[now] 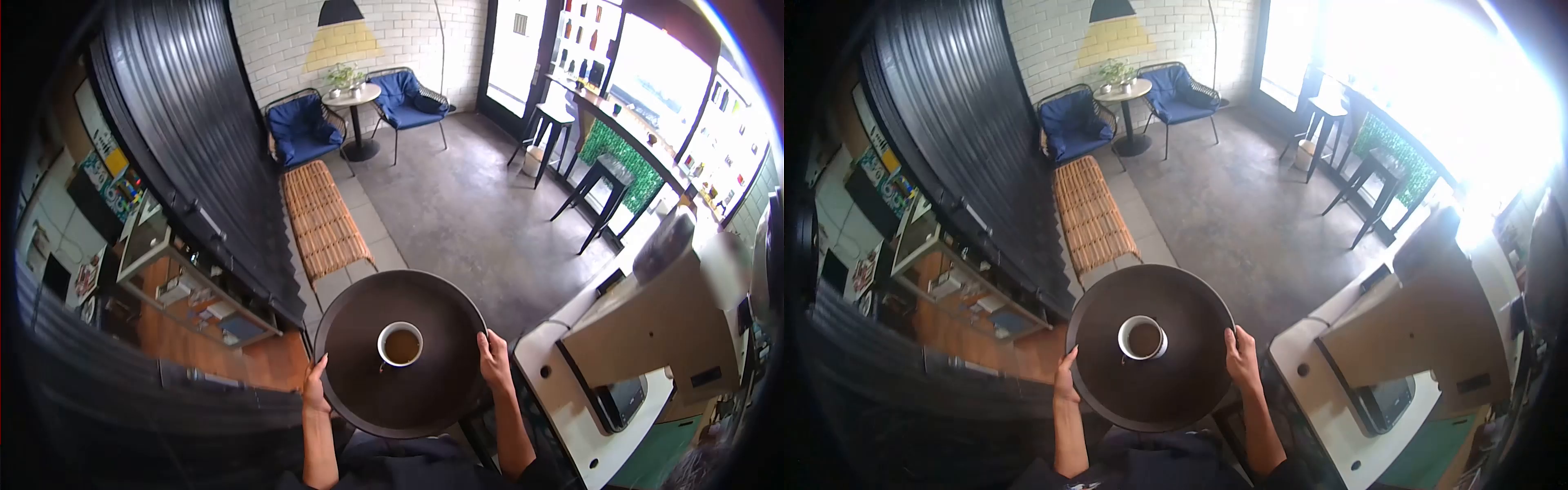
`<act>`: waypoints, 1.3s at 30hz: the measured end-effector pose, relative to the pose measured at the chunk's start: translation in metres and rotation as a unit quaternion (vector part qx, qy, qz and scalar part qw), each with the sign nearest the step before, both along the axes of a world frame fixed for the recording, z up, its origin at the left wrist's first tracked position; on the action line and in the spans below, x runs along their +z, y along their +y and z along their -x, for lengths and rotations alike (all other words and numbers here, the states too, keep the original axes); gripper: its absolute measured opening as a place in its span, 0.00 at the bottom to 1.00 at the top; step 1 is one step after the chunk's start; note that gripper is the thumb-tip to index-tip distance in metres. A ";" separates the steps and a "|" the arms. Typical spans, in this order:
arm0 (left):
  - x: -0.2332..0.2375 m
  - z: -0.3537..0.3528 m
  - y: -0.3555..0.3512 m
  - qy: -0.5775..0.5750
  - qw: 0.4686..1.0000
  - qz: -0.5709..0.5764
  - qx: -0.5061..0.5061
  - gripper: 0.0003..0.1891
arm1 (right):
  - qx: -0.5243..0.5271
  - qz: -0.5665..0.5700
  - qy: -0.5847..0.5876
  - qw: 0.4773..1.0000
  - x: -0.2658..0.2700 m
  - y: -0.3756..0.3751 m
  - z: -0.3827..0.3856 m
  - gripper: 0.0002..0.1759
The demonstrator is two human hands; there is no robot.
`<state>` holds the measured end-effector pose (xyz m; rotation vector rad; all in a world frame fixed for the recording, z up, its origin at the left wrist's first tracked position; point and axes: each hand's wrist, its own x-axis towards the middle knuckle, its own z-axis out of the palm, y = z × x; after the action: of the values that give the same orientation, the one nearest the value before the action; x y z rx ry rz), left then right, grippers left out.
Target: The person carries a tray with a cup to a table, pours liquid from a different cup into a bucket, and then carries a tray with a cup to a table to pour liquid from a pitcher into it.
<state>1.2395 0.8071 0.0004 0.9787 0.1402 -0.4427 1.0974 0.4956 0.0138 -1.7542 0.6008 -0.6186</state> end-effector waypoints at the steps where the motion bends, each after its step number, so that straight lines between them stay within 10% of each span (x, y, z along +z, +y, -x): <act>1: -0.004 -0.024 -0.006 -0.002 1.000 0.009 -0.004 0.18 | 0.001 -0.011 -0.005 1.000 0.004 -0.007 -0.016 0.18; 18: 0.011 -0.259 -0.116 0.061 0.992 0.032 -0.103 0.18 | -0.071 -0.054 -0.015 0.996 -0.010 -0.094 -0.218 0.15; 39: -0.015 -0.467 -0.296 0.087 0.995 0.037 0.003 0.26 | -0.015 -0.041 0.015 0.999 0.004 -0.297 -0.479 0.17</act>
<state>1.7065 0.5108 -0.0143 0.8665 0.2830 -0.5246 1.5766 0.1987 0.0177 -1.6833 0.6655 -0.5827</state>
